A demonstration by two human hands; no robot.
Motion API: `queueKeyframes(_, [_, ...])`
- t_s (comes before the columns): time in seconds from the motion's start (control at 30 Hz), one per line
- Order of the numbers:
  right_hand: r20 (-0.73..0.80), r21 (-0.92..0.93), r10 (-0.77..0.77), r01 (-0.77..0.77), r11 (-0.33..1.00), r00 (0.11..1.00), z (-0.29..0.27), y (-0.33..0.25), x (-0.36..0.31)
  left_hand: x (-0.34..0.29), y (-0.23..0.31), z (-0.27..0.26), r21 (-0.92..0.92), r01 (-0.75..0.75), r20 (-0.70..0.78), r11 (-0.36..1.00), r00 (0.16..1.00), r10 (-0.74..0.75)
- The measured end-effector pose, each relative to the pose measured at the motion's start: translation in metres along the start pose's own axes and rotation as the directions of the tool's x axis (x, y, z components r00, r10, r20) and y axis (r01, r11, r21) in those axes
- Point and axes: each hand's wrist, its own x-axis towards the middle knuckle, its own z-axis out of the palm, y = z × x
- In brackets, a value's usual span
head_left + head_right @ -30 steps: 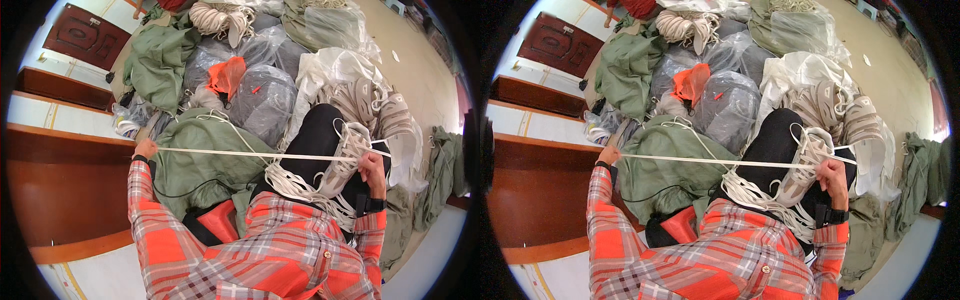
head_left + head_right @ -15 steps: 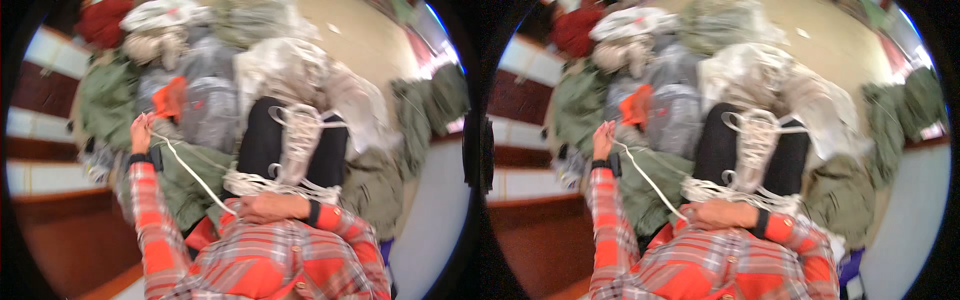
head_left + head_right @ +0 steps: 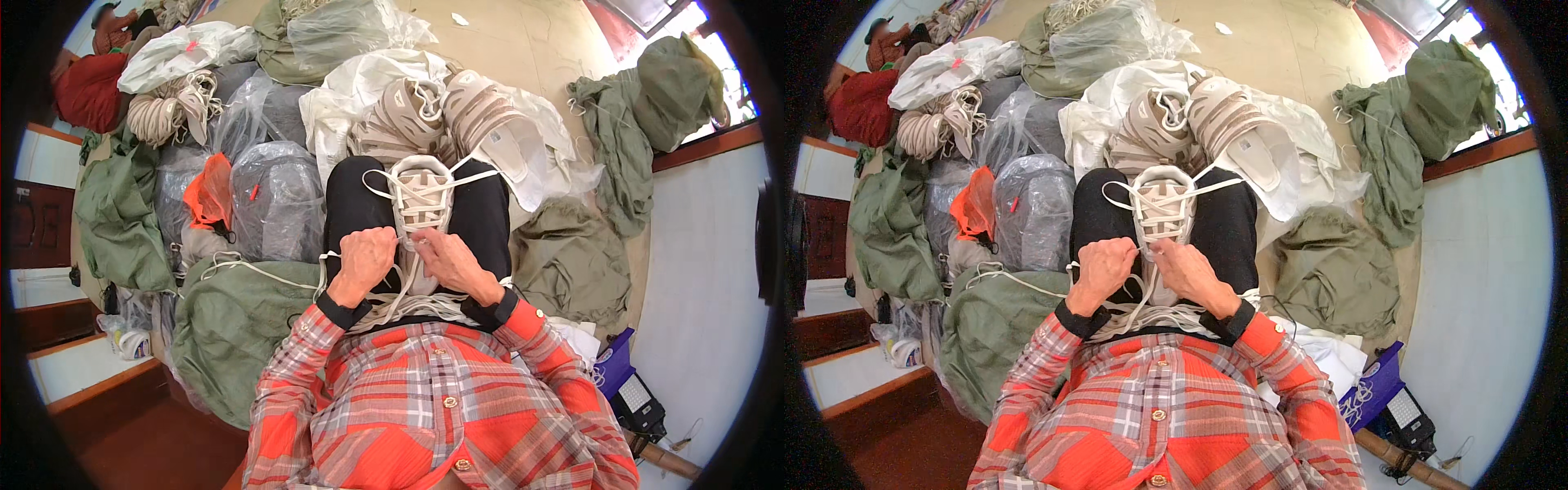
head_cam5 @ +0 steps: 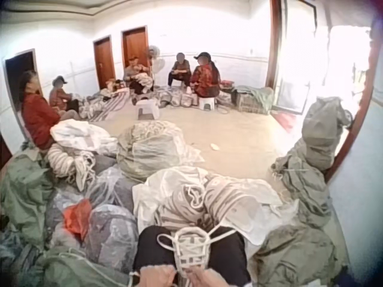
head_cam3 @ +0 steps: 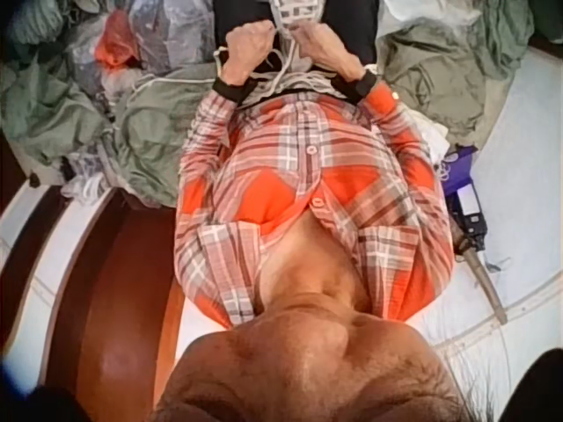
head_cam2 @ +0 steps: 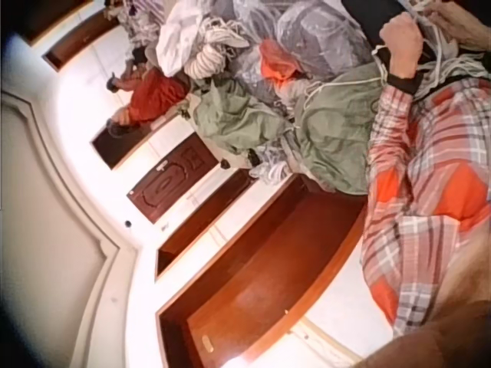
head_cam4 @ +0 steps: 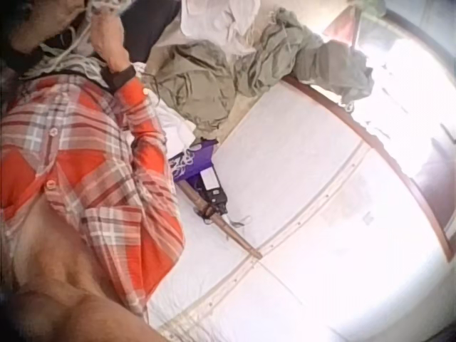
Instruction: The recorder is lacing and lashing together pairs of shoe components while sitting on the floor among many bags of materials.
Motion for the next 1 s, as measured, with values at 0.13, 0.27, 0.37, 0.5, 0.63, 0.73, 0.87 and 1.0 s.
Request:
queueKeyframes(0.13, [0.208, 0.224, 0.208, -0.253, 0.941, 0.956, -0.006, -0.024, -0.004, 0.000, -0.001, 0.006, 0.043, 0.009, -0.031, 0.999, 0.999, -0.008])
queueKeyframes(0.27, [0.350, 0.567, 0.169, -0.352, 0.744, 0.921, -0.009, -0.020, -0.012, 0.000, 0.001, 0.003, 0.027, -0.015, -0.059, 1.000, 0.998, 0.017])
queueKeyframes(0.37, [0.414, 0.761, 0.118, -0.415, 0.498, 0.902, -0.005, -0.013, -0.013, 0.001, -0.001, 0.006, -0.046, -0.034, -0.062, 0.998, 0.998, 0.031])
queueKeyframes(0.5, [0.462, 0.870, 0.010, -0.455, 0.189, 0.887, 0.001, -0.002, -0.011, 0.003, -0.001, 0.012, 0.042, -0.021, -0.042, 0.999, 0.999, 0.023])
queueKeyframes(0.63, [0.501, 0.866, -0.099, -0.497, 0.063, 0.860, 0.005, 0.015, -0.007, 0.001, -0.003, 0.011, -0.033, -0.001, -0.081, 0.999, 0.997, -0.002])
queueKeyframes(0.73, [0.483, 0.876, -0.017, -0.483, 0.016, 0.875, 0.004, 0.003, -0.010, -0.004, 0.005, 0.015, -0.081, 0.062, -0.127, 0.995, 0.989, -0.072])
queueKeyframes(0.87, [0.437, 0.394, 0.127, -0.316, 0.863, 0.890, -0.017, -0.013, -0.002, -0.005, 0.013, 0.012, -0.009, 0.098, -0.132, 0.995, 0.986, -0.098])
queueKeyframes(1.0, [0.326, -0.008, 0.003, 0.000, 1.000, 0.945, -0.020, -0.007, 0.024, -0.005, 0.016, 0.010, 0.067, 0.177, -0.027, 0.982, 0.984, -0.175])
